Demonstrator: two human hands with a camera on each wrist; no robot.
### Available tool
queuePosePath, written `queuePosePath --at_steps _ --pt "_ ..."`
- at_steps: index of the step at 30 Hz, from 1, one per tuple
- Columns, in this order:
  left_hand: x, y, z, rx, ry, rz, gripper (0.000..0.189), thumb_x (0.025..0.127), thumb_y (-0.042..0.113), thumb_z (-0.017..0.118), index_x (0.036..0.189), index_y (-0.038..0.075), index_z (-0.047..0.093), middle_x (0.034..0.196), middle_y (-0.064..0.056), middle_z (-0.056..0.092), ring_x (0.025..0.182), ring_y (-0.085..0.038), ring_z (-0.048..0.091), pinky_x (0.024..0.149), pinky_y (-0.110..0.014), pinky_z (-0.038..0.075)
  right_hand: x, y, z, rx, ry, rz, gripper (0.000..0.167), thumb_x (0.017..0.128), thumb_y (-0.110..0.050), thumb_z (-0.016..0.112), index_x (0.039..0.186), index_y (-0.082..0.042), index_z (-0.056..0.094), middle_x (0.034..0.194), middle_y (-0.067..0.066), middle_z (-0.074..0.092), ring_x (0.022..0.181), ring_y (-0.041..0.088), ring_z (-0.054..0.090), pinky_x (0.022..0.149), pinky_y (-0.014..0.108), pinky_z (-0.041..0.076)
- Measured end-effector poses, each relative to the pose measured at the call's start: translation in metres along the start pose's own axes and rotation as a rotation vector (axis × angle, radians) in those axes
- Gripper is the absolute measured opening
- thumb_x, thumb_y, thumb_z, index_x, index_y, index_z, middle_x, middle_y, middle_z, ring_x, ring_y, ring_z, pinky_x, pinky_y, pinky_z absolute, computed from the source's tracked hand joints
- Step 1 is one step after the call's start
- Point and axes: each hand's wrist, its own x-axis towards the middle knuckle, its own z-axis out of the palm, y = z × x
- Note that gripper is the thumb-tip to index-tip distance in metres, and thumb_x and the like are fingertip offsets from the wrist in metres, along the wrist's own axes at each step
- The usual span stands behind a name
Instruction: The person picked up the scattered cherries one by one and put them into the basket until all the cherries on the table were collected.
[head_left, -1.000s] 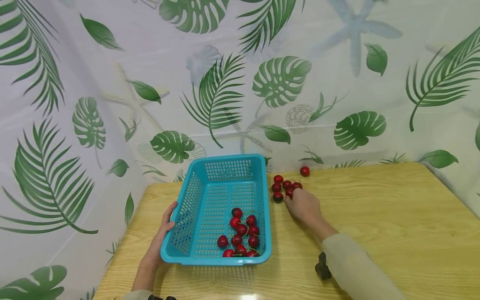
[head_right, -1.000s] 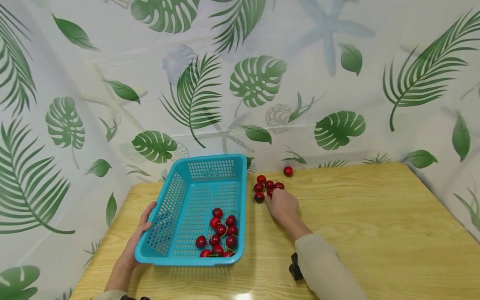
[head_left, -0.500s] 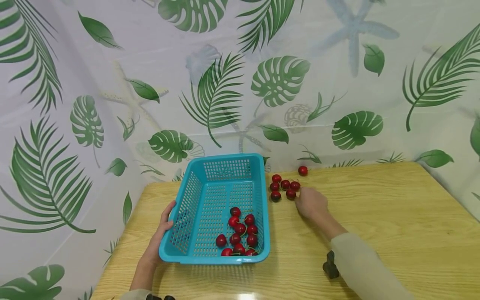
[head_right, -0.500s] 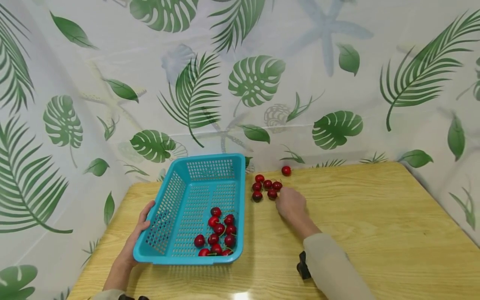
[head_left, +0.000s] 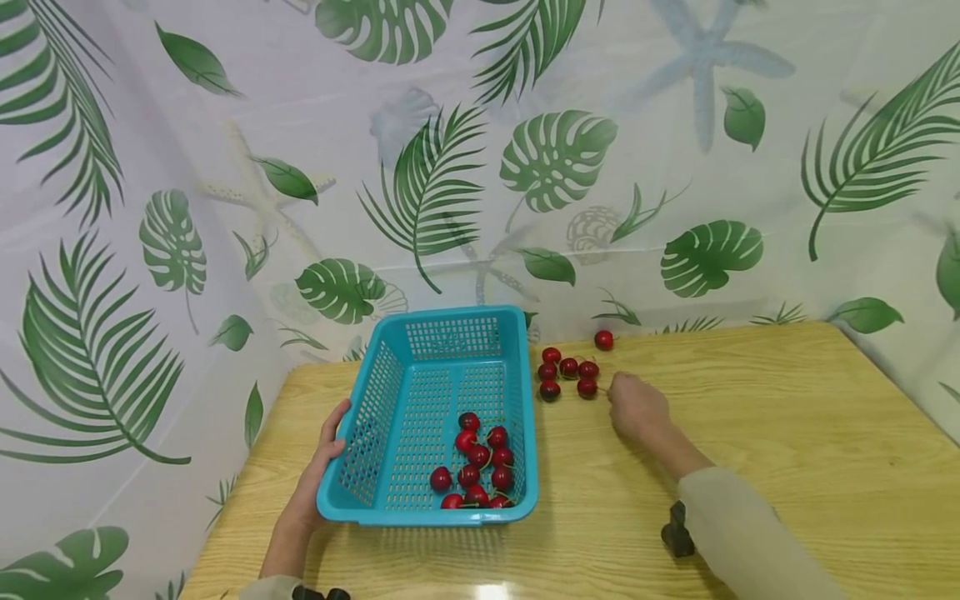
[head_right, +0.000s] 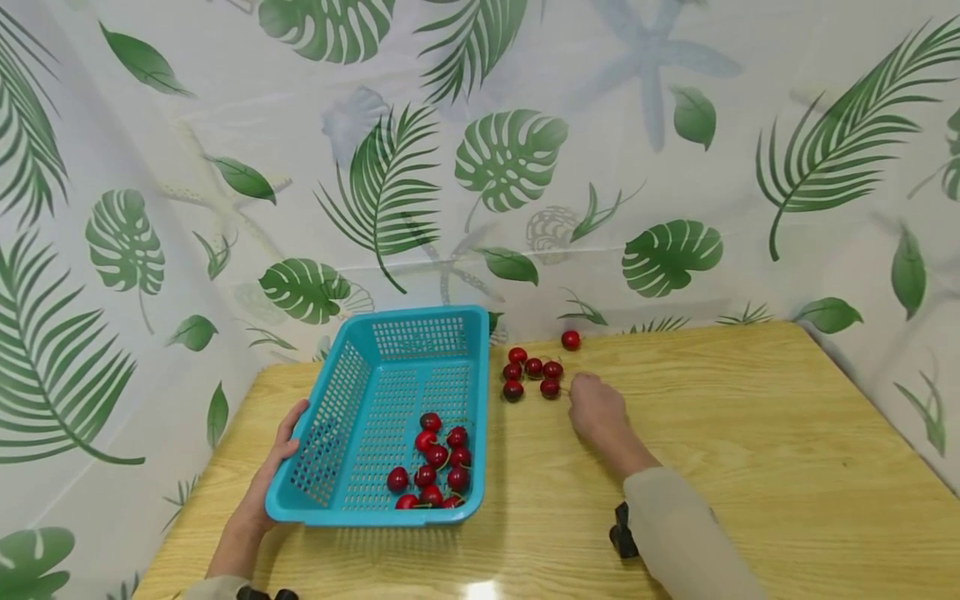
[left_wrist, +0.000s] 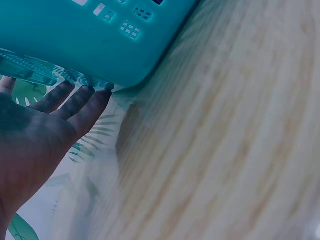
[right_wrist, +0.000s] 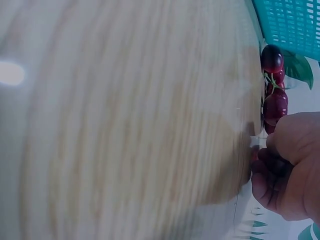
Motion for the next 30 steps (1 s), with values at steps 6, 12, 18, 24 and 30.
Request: queuePosePath --at_steps 6,12,18,24,30 --pt "0.001 0.0 0.0 0.009 0.012 -0.006 0.062 0.103 0.028 0.025 0.16 0.029 0.0 0.165 -0.012 -0.005 0.146 -0.046 0.009 0.103 -0.049 0.034 -0.004 0.0 -0.005 0.028 0.023 -0.022 0.011 0.099 -0.006 0.048 0.093 0.002 0.052 0.083 0.014 0.055 0.069 0.022 0.052 0.055 0.036 0.048" --pt "0.0 -0.001 0.0 -0.01 0.008 0.004 0.062 0.103 0.027 0.024 0.16 0.028 -0.001 0.165 -0.013 -0.006 0.145 -0.046 0.01 0.1 -0.045 0.037 -0.003 -0.011 -0.014 0.098 0.095 -0.073 0.011 0.093 0.003 0.043 0.085 -0.003 0.046 0.082 0.012 0.048 0.065 0.019 0.041 0.051 0.031 0.037" --pt "0.001 -0.001 0.0 -0.014 0.015 -0.004 0.062 0.103 0.027 0.024 0.16 0.028 -0.001 0.165 -0.013 -0.006 0.146 -0.046 0.009 0.102 -0.047 0.035 -0.006 -0.04 -0.029 0.141 0.125 -0.107 0.014 0.097 -0.003 0.039 0.101 0.0 0.052 0.096 0.014 0.058 0.075 0.021 0.054 0.06 0.04 0.049" --pt "0.001 -0.001 0.001 -0.012 0.01 0.001 0.062 0.102 0.027 0.024 0.16 0.028 -0.001 0.165 -0.013 -0.006 0.145 -0.046 0.009 0.098 -0.042 0.037 -0.015 -0.07 -0.038 0.18 0.176 -0.167 0.014 0.098 -0.003 0.038 0.092 -0.005 0.05 0.083 0.007 0.05 0.068 0.019 0.046 0.054 0.033 0.042" --pt "0.001 -0.001 0.001 -0.012 0.006 -0.003 0.062 0.102 0.028 0.025 0.159 0.03 0.001 0.165 -0.014 -0.005 0.144 -0.048 0.011 0.098 -0.046 0.038 -0.027 -0.102 -0.045 0.202 0.208 -0.242 0.016 0.103 -0.012 0.041 0.091 -0.006 0.05 0.078 0.005 0.049 0.062 0.019 0.046 0.052 0.032 0.039"
